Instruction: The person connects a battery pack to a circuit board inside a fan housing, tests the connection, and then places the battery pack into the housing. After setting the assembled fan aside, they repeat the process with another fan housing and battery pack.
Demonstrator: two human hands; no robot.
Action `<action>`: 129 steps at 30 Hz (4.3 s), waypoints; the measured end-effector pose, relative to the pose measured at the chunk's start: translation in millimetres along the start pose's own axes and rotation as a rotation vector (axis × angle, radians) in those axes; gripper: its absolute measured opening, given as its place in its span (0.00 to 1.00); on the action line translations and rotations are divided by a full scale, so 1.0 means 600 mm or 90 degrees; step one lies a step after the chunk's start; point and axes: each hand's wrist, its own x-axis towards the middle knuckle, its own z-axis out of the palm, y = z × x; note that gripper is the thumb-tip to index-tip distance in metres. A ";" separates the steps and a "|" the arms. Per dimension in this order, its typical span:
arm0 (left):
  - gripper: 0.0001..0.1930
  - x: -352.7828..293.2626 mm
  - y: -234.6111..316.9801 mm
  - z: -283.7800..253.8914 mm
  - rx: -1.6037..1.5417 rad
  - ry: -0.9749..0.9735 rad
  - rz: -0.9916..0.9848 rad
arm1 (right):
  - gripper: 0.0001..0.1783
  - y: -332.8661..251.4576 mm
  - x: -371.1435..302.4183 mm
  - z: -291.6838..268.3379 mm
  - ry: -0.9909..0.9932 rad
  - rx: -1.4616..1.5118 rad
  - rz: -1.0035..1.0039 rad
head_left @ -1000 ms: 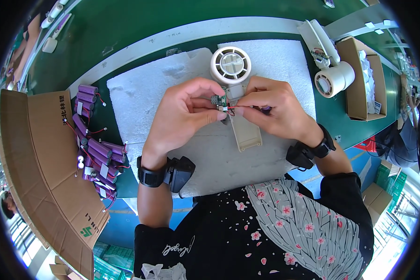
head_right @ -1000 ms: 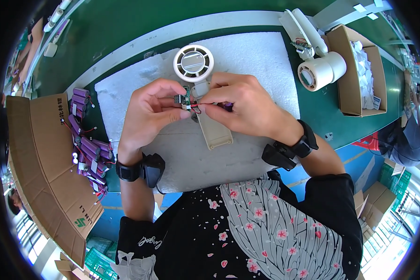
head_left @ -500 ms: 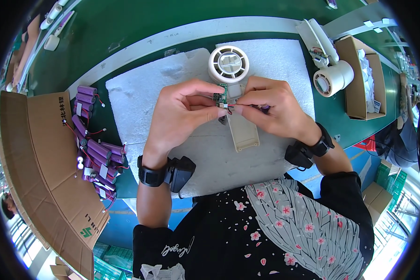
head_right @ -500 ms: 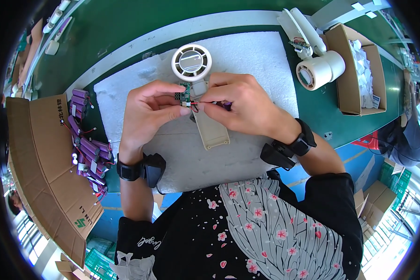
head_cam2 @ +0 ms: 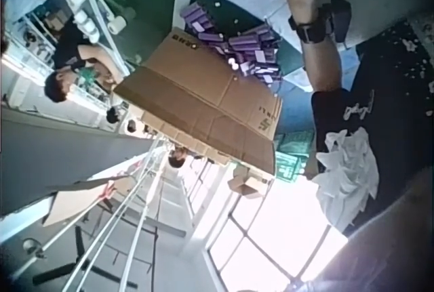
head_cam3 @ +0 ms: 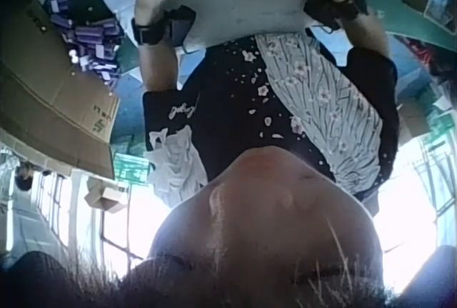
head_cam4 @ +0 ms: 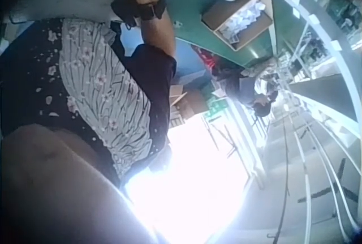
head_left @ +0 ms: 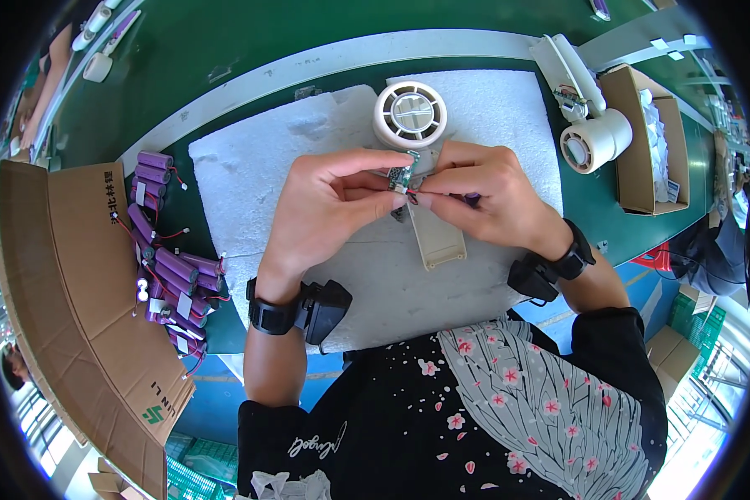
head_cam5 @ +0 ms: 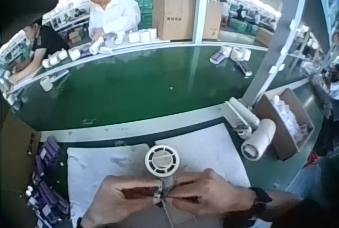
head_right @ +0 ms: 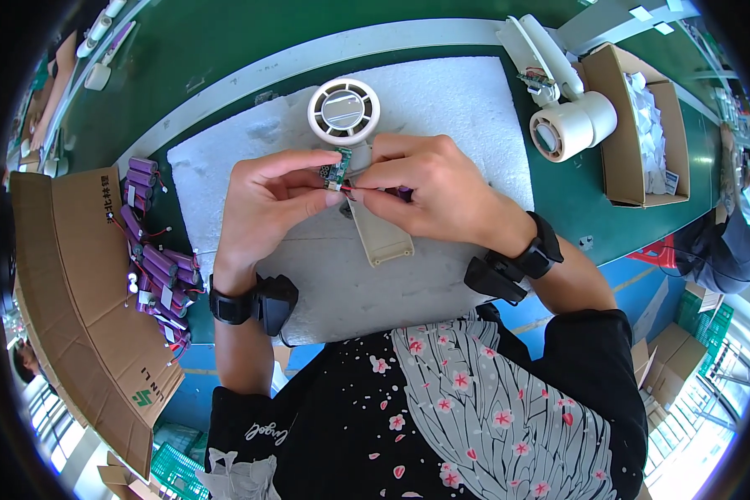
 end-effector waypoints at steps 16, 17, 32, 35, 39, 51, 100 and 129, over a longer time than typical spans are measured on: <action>0.20 -0.003 -0.002 0.023 0.112 0.041 0.084 | 0.24 -0.028 0.002 0.015 0.083 -0.095 0.053; 0.19 -0.004 -0.003 0.023 0.097 0.047 0.056 | 0.24 -0.027 0.002 0.015 0.083 -0.112 0.039; 0.15 -0.009 -0.003 0.030 0.049 0.119 0.008 | 0.21 -0.029 0.009 0.009 0.079 -0.168 0.058; 0.15 -0.009 -0.002 0.029 0.029 0.136 0.015 | 0.21 -0.029 0.011 0.015 0.103 -0.158 0.080; 0.14 -0.009 0.003 0.026 0.139 0.134 0.068 | 0.22 -0.026 0.009 0.015 0.099 -0.168 0.067; 0.13 -0.008 -0.005 0.026 0.328 0.137 0.156 | 0.20 -0.026 0.008 0.014 0.098 -0.167 0.088; 0.21 -0.008 -0.019 0.072 0.251 0.162 0.088 | 0.14 -0.021 -0.001 -0.005 0.029 -0.136 0.097; 0.12 -0.005 -0.022 0.048 0.160 0.099 0.053 | 0.13 -0.021 -0.004 0.004 0.058 -0.228 0.034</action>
